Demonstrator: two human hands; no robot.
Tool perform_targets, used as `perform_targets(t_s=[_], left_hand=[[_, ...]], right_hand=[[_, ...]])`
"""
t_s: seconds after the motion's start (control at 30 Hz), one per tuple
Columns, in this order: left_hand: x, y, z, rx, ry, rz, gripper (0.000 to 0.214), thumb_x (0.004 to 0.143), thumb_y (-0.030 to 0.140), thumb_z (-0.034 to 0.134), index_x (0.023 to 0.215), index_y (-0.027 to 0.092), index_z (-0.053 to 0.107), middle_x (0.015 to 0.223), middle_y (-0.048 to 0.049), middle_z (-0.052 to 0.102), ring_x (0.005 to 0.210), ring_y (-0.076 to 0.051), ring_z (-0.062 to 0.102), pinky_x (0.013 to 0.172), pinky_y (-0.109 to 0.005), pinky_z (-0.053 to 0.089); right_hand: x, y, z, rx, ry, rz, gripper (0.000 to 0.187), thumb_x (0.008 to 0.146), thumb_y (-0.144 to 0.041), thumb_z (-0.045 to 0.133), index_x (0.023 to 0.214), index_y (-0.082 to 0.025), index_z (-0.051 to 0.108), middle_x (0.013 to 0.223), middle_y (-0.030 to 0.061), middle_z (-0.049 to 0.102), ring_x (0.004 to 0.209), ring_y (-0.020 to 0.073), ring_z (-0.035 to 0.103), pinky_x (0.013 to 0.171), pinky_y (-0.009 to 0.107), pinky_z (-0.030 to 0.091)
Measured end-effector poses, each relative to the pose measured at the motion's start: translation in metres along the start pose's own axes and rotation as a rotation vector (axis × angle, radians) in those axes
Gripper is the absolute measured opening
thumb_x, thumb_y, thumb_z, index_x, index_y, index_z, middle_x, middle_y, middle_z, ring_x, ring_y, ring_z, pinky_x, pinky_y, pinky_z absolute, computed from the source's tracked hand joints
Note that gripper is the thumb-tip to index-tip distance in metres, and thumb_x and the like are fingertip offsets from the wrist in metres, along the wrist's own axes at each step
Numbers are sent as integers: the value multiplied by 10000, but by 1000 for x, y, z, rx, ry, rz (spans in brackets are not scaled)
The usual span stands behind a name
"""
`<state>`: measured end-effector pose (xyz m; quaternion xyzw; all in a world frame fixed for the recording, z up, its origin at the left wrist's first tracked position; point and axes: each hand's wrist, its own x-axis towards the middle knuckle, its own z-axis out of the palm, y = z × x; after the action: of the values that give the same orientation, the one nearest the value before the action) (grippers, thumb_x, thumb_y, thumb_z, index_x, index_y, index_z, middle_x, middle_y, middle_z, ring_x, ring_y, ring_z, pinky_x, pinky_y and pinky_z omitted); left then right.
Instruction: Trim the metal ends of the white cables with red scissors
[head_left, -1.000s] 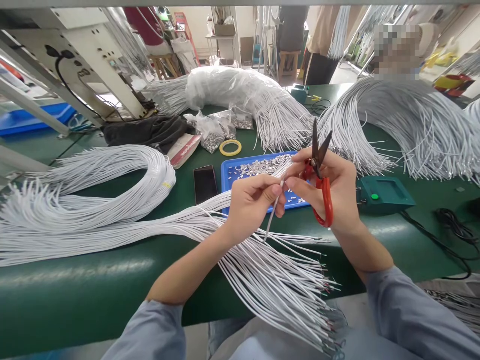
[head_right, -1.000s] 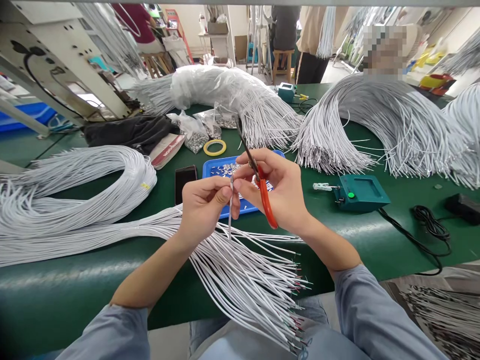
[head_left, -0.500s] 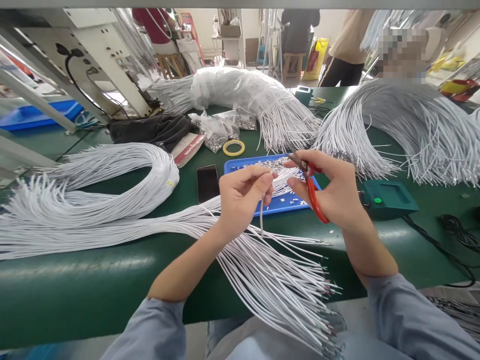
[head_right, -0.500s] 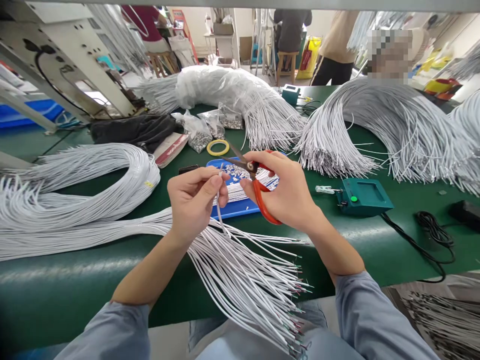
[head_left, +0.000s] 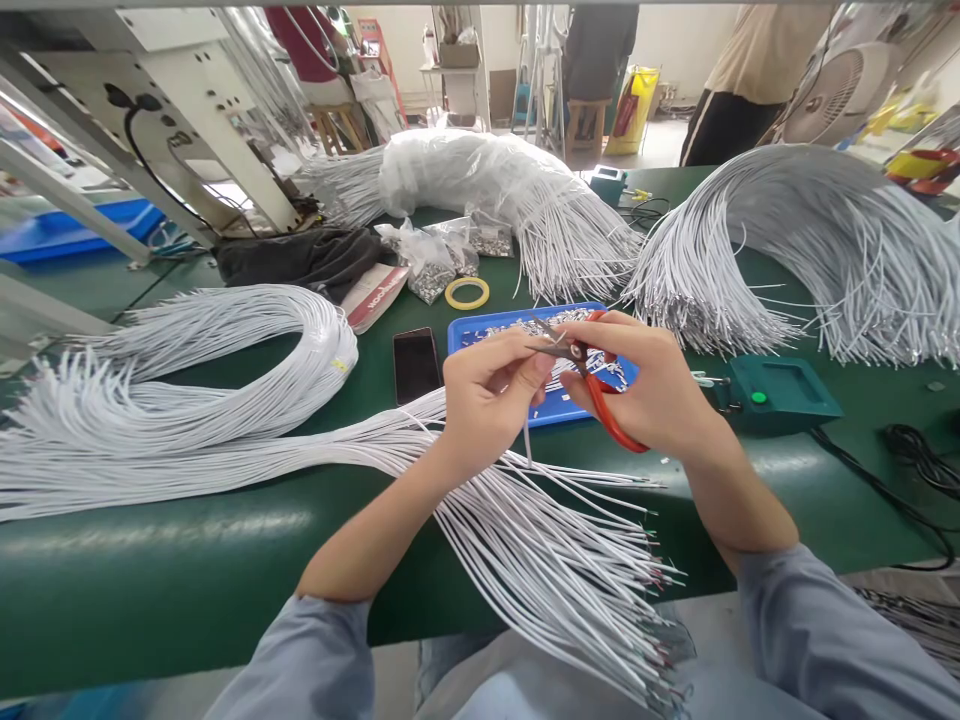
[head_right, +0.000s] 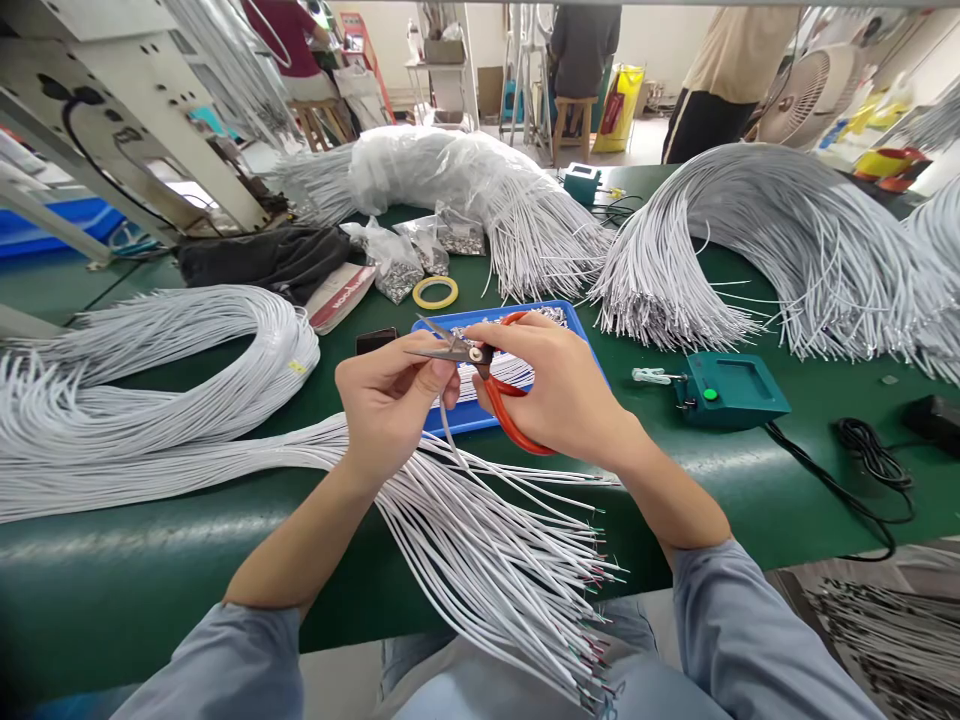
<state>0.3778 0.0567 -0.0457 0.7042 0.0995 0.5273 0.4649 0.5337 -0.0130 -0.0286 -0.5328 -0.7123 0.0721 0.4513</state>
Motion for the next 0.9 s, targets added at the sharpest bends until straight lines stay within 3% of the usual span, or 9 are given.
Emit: perform_targets(t_s=[0.27,0.43,0.67,0.9], left_hand=[[0,2,-2,37,-43,10,190,908,259,623,783,165,732,607,-10,575,507,-72,522,463,-172,436],[0,1,-3,29,-102,-6,185,937,227,573,869,178,737,627,3,576,495,-51,524,459,-150,430],[-2,0,-1,89,-25,-20,179,916,259,609,845,168,745,638,-5,611,492,-59,525,448,-160,431],[0,-2,0,179,12,66,153,885,232,642,802,158,746,652,-19,650,553,-80,552,481,-169,439]], right_hand=[[-2,-3,-1,18,-16,30,287,793,-171,646,1063,-236,718,938,21,735,806,179,613,750,328,506],[-5,-5,0,19,-4,24,266,792,-161,661,1045,-221,713,921,20,728,806,177,608,750,323,503],[-5,-6,1,-80,1,52,308,776,-165,665,1077,-216,701,923,30,732,857,207,622,773,343,505],[-5,-6,0,-76,-15,53,317,766,-183,668,1081,-190,703,971,50,739,877,219,628,786,359,506]])
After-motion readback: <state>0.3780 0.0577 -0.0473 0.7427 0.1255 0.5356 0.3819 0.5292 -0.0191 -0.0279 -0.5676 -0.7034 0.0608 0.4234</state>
